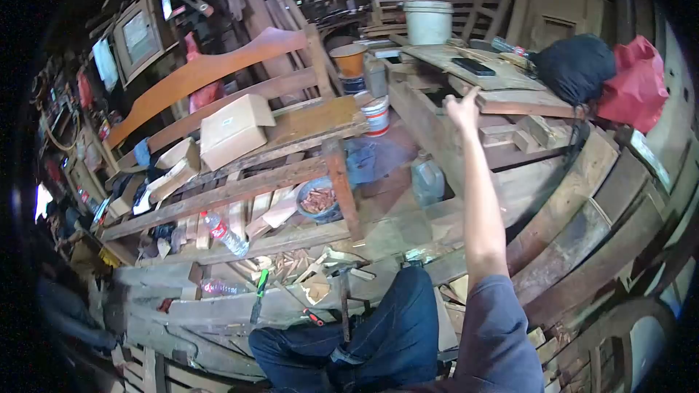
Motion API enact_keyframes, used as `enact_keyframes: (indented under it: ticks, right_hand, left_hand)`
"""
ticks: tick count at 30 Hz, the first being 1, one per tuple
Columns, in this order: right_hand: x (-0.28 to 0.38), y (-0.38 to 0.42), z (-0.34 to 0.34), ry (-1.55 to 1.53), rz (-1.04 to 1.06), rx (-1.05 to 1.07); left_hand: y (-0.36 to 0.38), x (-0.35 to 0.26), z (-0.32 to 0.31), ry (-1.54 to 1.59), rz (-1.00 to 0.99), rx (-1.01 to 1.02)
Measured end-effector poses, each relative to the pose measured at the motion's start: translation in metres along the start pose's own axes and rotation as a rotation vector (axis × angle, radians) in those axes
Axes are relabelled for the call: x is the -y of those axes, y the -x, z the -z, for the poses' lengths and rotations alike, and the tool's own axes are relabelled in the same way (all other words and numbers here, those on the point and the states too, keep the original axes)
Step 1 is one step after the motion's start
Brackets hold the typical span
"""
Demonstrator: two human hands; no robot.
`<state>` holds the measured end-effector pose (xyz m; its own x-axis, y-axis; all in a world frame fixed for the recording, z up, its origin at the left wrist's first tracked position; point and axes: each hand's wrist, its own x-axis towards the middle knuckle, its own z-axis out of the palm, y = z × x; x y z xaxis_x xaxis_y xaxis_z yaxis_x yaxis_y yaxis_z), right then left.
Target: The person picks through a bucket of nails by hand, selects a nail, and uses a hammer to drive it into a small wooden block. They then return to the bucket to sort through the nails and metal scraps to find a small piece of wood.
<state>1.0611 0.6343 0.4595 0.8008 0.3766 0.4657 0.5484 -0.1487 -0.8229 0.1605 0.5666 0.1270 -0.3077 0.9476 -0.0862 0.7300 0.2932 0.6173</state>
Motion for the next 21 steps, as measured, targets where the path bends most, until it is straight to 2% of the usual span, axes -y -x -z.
enact_keyframes:
  ticks: [3, 5, 7, 9, 10, 11, 12, 13, 14, 15, 16, 17, 18, 19, 20, 21]
  right_hand:
    - [0.008, 0.002, -0.008, 0.017, 0.044, -0.084]
    - [0.030, 0.038, -0.006, -0.012, 0.066, -0.055]
    - [0.014, 0.084, -0.036, -0.064, 0.381, -0.130]
    - [0.019, 0.170, -0.042, -0.052, 0.254, 0.228]
    - [-0.012, 0.211, -0.068, -0.215, 0.473, 0.317]
    - [-0.040, 0.250, -0.084, -0.289, 0.438, 0.631]
    - [-0.058, 0.297, -0.094, -0.281, 0.524, 0.766]
    - [-0.084, 0.346, -0.108, -0.361, 0.113, 1.106]
    - [-0.104, 0.391, -0.121, -0.351, 0.006, 1.236]
    - [-0.116, 0.427, -0.132, -0.370, 0.128, 1.262]
    - [-0.130, 0.454, -0.140, -0.256, 0.116, 1.293]
    - [-0.135, 0.469, -0.145, -0.163, 0.316, 1.291]
    - [-0.143, 0.478, -0.147, -0.090, 0.519, 1.284]
    - [-0.144, 0.480, -0.153, 0.034, 0.559, 1.348]
    - [-0.134, 0.478, -0.153, -0.042, 0.413, 1.372]
    - [-0.147, 0.478, -0.167, -0.168, 0.214, 1.440]
  left_hand:
    - [0.011, 0.022, 0.014, 0.023, 0.032, -0.011]
    - [0.019, 0.037, 0.025, 0.037, 0.061, -0.018]
    - [0.026, 0.058, 0.038, 0.053, 0.097, -0.030]
    - [0.032, 0.079, 0.047, 0.070, 0.133, -0.040]
    - [0.036, 0.091, 0.054, 0.080, 0.155, -0.051]
    - [0.042, 0.103, 0.059, 0.093, 0.173, -0.056]
    - [0.048, 0.118, 0.066, 0.096, 0.191, -0.058]
    - [0.056, 0.135, 0.076, 0.100, 0.205, -0.054]
    - [0.070, 0.160, 0.086, 0.079, 0.206, -0.043]
    - [0.083, 0.188, 0.096, 0.024, 0.161, -0.009]
    - [0.092, 0.218, 0.105, -0.200, -0.105, 0.056]
    - [0.105, 0.248, 0.115, -0.533, -0.555, 0.063]
    - [0.111, 0.260, 0.124, -0.718, -0.796, 0.026]
    - [0.116, 0.273, 0.127, -0.760, -0.881, -0.013]
    - [0.124, 0.219, 0.134, -0.756, -0.710, 0.149]
    - [0.126, 0.270, 0.127, -0.524, -0.446, 0.171]
